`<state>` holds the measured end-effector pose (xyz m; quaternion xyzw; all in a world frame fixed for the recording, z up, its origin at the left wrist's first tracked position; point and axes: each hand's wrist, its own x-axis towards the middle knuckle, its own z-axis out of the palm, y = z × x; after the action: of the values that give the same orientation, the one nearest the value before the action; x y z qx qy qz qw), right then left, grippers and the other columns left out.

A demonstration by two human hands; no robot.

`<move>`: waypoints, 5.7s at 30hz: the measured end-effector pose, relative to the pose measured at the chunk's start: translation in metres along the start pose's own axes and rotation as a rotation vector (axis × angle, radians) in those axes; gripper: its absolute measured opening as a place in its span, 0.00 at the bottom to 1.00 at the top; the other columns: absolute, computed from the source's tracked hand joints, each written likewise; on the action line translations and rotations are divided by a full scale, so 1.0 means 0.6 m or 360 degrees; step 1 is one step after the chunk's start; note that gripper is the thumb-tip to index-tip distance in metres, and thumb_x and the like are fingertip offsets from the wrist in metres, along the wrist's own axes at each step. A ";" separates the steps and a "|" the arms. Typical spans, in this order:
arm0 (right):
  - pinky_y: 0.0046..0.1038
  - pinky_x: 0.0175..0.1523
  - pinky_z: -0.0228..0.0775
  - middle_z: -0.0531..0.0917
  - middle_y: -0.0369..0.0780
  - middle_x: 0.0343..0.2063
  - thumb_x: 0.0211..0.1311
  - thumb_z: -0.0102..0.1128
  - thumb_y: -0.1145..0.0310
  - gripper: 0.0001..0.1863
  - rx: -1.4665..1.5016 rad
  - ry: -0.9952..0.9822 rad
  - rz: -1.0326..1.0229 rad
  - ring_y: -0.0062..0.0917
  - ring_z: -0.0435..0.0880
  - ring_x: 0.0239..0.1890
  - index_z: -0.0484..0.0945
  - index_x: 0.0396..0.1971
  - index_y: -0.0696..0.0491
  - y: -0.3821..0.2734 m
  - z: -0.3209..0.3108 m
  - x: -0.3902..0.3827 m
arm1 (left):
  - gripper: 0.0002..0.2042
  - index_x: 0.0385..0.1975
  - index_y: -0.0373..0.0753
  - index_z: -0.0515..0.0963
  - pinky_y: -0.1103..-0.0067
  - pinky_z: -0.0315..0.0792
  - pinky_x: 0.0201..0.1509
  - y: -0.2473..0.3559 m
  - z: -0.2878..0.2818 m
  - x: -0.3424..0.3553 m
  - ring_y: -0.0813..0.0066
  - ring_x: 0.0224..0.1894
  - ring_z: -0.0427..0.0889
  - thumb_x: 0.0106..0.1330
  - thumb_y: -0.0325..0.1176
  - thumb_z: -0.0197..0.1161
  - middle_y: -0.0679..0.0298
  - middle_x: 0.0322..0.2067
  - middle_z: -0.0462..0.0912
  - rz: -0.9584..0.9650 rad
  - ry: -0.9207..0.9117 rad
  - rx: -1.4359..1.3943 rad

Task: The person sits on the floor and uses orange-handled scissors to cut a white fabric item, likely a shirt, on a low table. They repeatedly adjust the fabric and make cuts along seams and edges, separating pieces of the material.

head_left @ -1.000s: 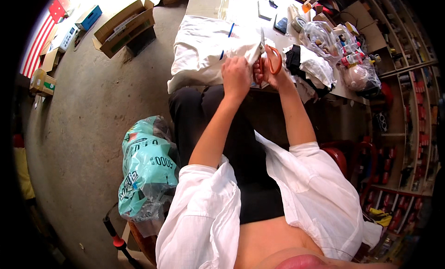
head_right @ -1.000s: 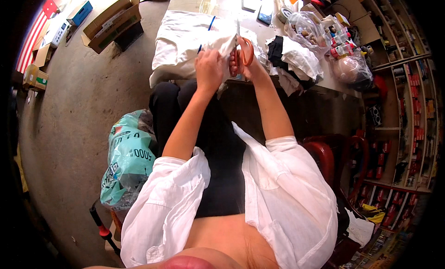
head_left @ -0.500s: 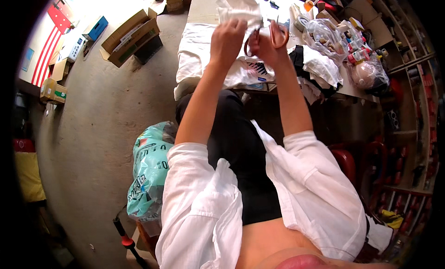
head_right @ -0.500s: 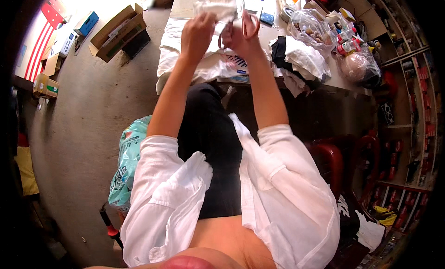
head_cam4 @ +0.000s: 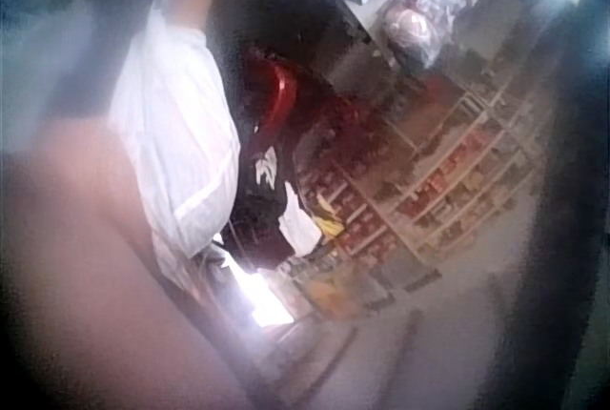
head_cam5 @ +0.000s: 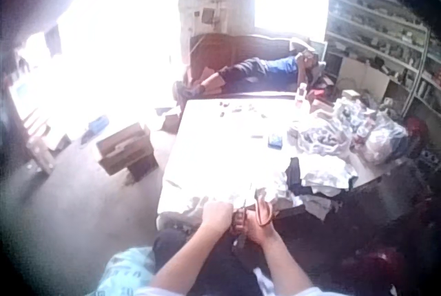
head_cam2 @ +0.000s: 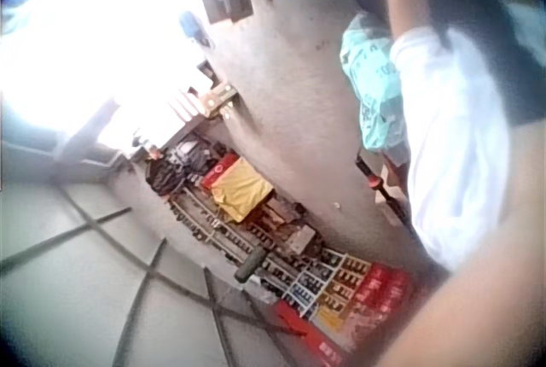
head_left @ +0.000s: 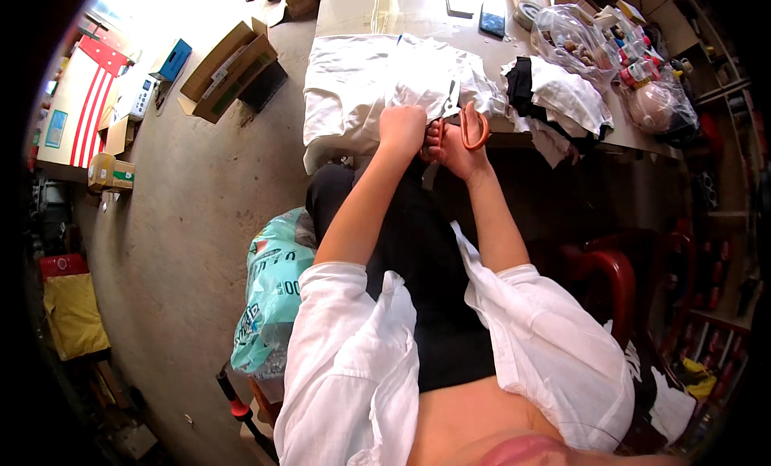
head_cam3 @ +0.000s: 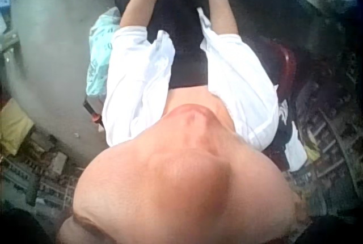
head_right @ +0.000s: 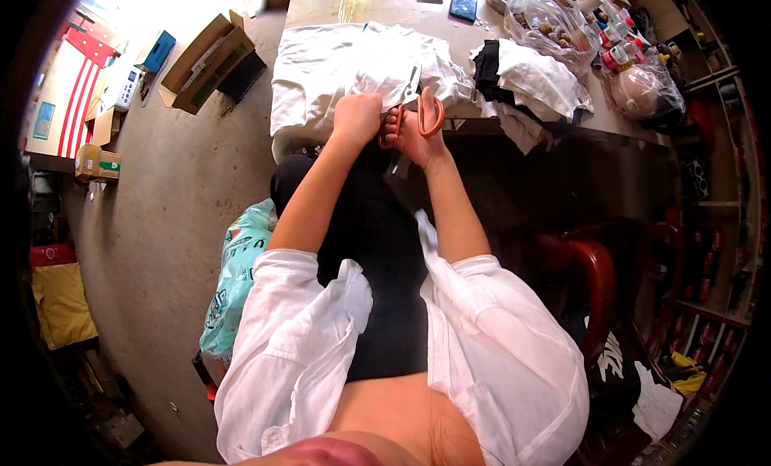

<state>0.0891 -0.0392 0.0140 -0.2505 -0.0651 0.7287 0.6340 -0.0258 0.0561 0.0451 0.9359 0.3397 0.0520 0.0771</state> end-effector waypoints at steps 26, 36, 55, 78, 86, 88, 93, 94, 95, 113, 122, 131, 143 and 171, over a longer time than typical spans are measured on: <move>0.19 0.19 0.58 0.68 0.32 0.16 0.59 0.38 0.33 0.32 -0.0273 0.0367 -0.0444 0.17 0.65 0.16 0.70 0.29 0.51 -0.005 0.024 0.042 | 0.06 0.30 0.37 0.76 0.67 0.66 0.39 0.020 -0.016 -0.075 0.58 0.35 0.77 0.54 0.25 0.54 0.58 0.27 0.78 -0.0005 0.0604 -0.0465; 0.18 0.21 0.64 0.77 0.35 0.25 0.56 0.38 0.29 0.40 -0.0232 0.0214 -0.0323 0.18 0.71 0.20 0.72 0.43 0.55 -0.074 -0.050 0.053 | 0.03 0.27 0.37 0.74 0.67 0.65 0.39 0.027 -0.023 -0.084 0.60 0.35 0.76 0.53 0.24 0.54 0.59 0.26 0.78 0.0208 0.0597 -0.0615; 0.26 0.41 0.73 0.78 0.42 0.43 0.55 0.40 0.30 0.44 -0.0228 0.0368 -0.0411 0.28 0.78 0.40 0.68 0.52 0.60 -0.103 0.000 0.021 | 0.07 0.32 0.37 0.75 0.69 0.66 0.45 0.047 -0.031 -0.128 0.62 0.38 0.75 0.53 0.24 0.54 0.61 0.29 0.78 0.0380 0.0453 -0.0652; 0.21 0.28 0.56 0.63 0.32 0.18 0.49 0.34 0.23 0.41 -0.0342 0.0197 0.0002 0.20 0.61 0.20 0.67 0.31 0.52 -0.109 0.003 -0.024 | 0.04 0.28 0.37 0.71 0.69 0.66 0.40 0.056 -0.031 -0.146 0.61 0.35 0.75 0.52 0.23 0.55 0.59 0.27 0.76 0.0151 0.0583 -0.0570; 0.22 0.30 0.62 0.74 0.34 0.24 0.49 0.31 0.22 0.49 -0.0495 0.0339 -0.0150 0.21 0.69 0.23 0.71 0.44 0.58 -0.116 -0.032 -0.001 | 0.05 0.29 0.38 0.72 0.69 0.66 0.40 0.058 -0.027 -0.146 0.61 0.35 0.75 0.51 0.23 0.55 0.60 0.27 0.76 0.0238 0.0616 -0.0597; 0.24 0.33 0.67 0.78 0.37 0.29 0.49 0.31 0.22 0.51 -0.0489 0.0392 -0.0207 0.24 0.73 0.26 0.70 0.49 0.59 -0.120 -0.021 0.002 | 0.06 0.29 0.38 0.73 0.70 0.66 0.40 0.056 -0.030 -0.150 0.61 0.35 0.75 0.51 0.23 0.55 0.61 0.27 0.76 0.0239 0.0602 -0.0600; 0.24 0.31 0.70 0.79 0.37 0.28 0.49 0.30 0.22 0.51 -0.0448 0.0527 -0.0361 0.23 0.74 0.23 0.72 0.48 0.58 -0.109 0.021 0.009 | 0.06 0.28 0.38 0.73 0.70 0.66 0.40 0.053 -0.027 -0.153 0.61 0.35 0.75 0.50 0.23 0.56 0.61 0.28 0.76 0.0277 0.0589 -0.0616; 0.22 0.30 0.70 0.79 0.37 0.27 0.49 0.31 0.22 0.50 -0.0439 0.0486 -0.0314 0.22 0.73 0.22 0.73 0.47 0.57 -0.127 -0.020 0.018 | 0.06 0.28 0.38 0.73 0.70 0.66 0.40 0.055 -0.029 -0.154 0.61 0.35 0.75 0.50 0.23 0.56 0.60 0.27 0.76 0.0284 0.0592 -0.0624; 0.21 0.28 0.69 0.79 0.36 0.26 0.49 0.31 0.22 0.50 -0.0436 0.0380 -0.0248 0.22 0.73 0.21 0.73 0.46 0.57 -0.141 -0.049 0.026 | 0.05 0.28 0.38 0.72 0.70 0.66 0.40 0.056 -0.033 -0.155 0.61 0.35 0.75 0.50 0.23 0.56 0.60 0.27 0.76 0.0287 0.0595 -0.0629; 0.28 0.44 0.71 0.77 0.48 0.42 0.40 0.38 0.18 0.60 -0.0532 0.0474 -0.0187 0.33 0.77 0.40 0.65 0.53 0.65 -0.203 -0.046 0.067 | 0.03 0.24 0.37 0.70 0.68 0.66 0.39 0.056 -0.024 -0.146 0.59 0.34 0.75 0.50 0.23 0.55 0.58 0.25 0.76 0.0216 0.0676 -0.0706; 0.17 0.17 0.54 0.57 0.30 0.11 0.48 0.49 0.27 0.36 -0.0662 0.1106 -0.0218 0.16 0.58 0.11 0.59 0.19 0.51 -0.270 -0.066 0.090 | 0.03 0.26 0.36 0.72 0.68 0.66 0.40 0.053 -0.024 -0.151 0.58 0.34 0.75 0.51 0.23 0.55 0.58 0.25 0.76 0.0135 0.0728 -0.0709; 0.32 0.36 0.71 0.81 0.52 0.28 0.44 0.67 0.45 0.33 -0.2697 0.1433 -0.0643 0.40 0.82 0.31 0.76 0.28 0.67 -0.229 -0.086 0.060 | 0.13 0.40 0.39 0.76 0.70 0.67 0.40 0.061 -0.024 -0.141 0.62 0.33 0.76 0.53 0.23 0.56 0.60 0.26 0.77 0.0200 0.0645 -0.0647; 0.24 0.40 0.74 0.80 0.39 0.37 0.50 0.66 0.73 0.21 -0.1290 0.0626 -0.0669 0.21 0.80 0.35 0.73 0.44 0.63 -0.015 0.013 0.012 | 0.16 0.43 0.45 0.77 0.74 0.65 0.35 0.074 -0.032 -0.149 0.69 0.28 0.73 0.53 0.25 0.55 0.66 0.20 0.69 0.0505 0.0686 -0.0427; 0.31 0.51 0.72 0.77 0.44 0.42 0.56 0.56 0.74 0.20 0.0378 -0.0174 -0.0697 0.30 0.78 0.45 0.67 0.50 0.58 0.016 0.188 -0.130 | 0.22 0.56 0.38 0.63 0.75 0.80 0.35 0.095 -0.133 -0.160 0.70 0.42 0.80 0.67 0.44 0.52 0.58 0.46 0.77 -0.0719 -0.0101 -0.3767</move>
<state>0.0357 -0.0907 0.1299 -0.1145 -0.0659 0.5891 0.7972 -0.0750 -0.0403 0.1293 0.2057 0.2358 0.2937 0.9032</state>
